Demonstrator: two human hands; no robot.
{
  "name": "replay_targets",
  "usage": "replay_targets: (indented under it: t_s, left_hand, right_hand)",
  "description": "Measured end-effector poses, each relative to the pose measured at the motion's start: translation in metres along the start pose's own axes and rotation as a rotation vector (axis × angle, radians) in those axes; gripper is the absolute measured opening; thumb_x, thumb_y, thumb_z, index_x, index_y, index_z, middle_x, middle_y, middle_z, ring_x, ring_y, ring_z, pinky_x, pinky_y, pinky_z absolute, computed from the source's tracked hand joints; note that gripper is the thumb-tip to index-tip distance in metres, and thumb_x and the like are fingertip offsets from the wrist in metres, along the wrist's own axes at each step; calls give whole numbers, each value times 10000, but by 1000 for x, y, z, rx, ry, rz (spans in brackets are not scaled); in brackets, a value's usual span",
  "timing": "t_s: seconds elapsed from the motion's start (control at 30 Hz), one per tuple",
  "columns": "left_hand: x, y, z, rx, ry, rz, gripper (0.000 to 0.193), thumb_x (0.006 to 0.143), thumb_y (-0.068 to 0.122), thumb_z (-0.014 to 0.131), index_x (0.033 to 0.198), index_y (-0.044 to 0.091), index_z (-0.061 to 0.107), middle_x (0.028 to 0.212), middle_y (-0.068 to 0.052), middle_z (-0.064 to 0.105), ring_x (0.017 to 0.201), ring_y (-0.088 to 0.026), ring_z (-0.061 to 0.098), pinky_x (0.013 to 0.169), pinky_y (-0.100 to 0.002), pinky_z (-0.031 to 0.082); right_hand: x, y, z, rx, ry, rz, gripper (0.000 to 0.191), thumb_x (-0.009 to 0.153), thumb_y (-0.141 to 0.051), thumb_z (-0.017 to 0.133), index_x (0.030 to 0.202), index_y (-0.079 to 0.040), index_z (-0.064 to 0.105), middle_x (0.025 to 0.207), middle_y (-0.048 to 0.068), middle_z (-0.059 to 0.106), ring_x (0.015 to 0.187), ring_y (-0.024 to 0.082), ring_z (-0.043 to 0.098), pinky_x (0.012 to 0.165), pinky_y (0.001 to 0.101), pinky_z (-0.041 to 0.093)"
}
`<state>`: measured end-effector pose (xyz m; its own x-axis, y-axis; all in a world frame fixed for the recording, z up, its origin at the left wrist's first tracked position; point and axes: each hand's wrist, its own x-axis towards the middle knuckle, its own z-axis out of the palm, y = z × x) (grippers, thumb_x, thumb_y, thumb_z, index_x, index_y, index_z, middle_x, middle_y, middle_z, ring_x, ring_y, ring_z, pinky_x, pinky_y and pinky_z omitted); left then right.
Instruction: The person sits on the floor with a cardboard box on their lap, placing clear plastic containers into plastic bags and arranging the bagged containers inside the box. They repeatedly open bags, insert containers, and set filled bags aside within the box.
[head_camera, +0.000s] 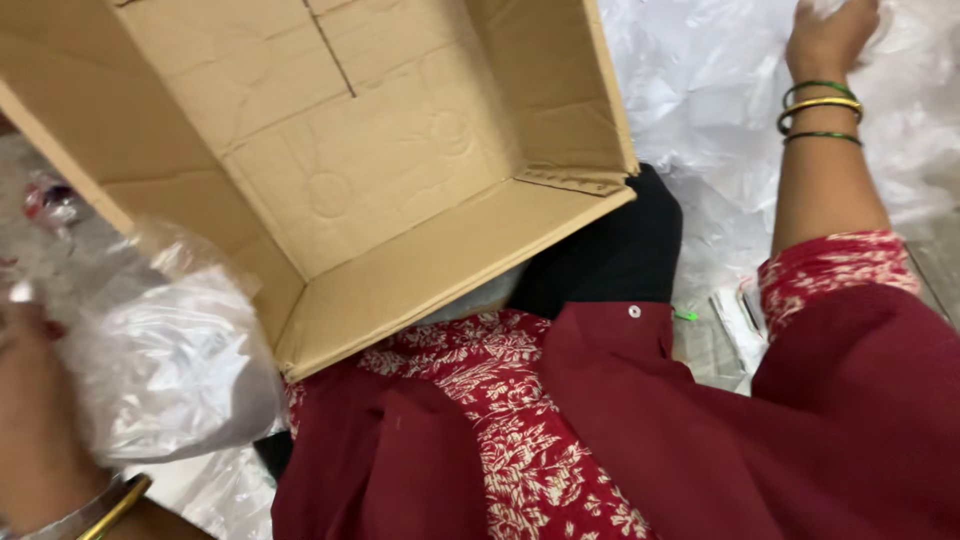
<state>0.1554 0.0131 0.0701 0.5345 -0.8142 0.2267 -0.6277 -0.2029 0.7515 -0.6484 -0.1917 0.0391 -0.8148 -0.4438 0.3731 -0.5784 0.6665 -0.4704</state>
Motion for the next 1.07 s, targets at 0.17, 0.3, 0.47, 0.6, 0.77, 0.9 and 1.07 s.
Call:
replay_targets:
  t_s: [0.17,0.3,0.47,0.6,0.77,0.9,1.07]
  left_hand:
    - [14,9,20,-97,9,137,316,981,201,789,1062,-63,636,931,-44,673,766,-144,624,675,-313,503]
    - [42,38,37,-70,22,127,369,894,281,900,939,-31,707,894,-88,710,736,-153,626,672,-311,497]
    - [107,75,61,-62,-30,-21,390,817,315,883,988,-10,753,897,-112,748,738,-189,700,652,-324,527]
    - [136,92,86,174,-184,53,306,759,206,824,966,-9,754,886,-215,730,812,-313,714,740,-404,532]
    - [104,91,113,-85,-96,410,409,736,43,730,1133,-55,710,957,-201,747,926,-337,723,874,-376,550]
    - [81,131,99,-257,-169,412,537,743,56,672,1272,-28,635,864,-88,733,725,-213,697,662,-334,561]
    - [65,200,82,-180,15,663,218,859,42,725,1028,-75,655,708,-144,653,584,-241,631,548,-400,478]
  right_hand:
    - [-18,-21,-43,56,-133,-341,454,893,-329,882,1097,39,712,1052,198,710,961,354,669,862,511,493]
    - [-129,-59,-65,550,-42,-899,308,1033,-82,819,1276,51,684,1184,157,757,1096,322,719,1031,432,527]
    - [-318,-84,-109,417,-893,-1385,1014,557,-649,864,1340,-51,626,1268,160,658,1183,366,579,976,532,436]
    - [-356,-89,-128,-61,-786,-1403,585,687,-244,776,1264,-201,686,1175,38,720,1056,278,682,877,453,514]
    - [-376,-58,-106,248,-422,-1412,492,663,-39,694,1125,-199,751,1070,42,771,928,287,737,821,445,540]
    - [-381,-42,-96,361,-300,-1370,437,686,-18,683,1076,-191,776,1056,51,781,934,284,743,822,430,551]
    - [-356,-45,-93,593,-280,-1325,401,688,8,666,1050,-124,777,1044,87,775,955,263,751,821,401,586]
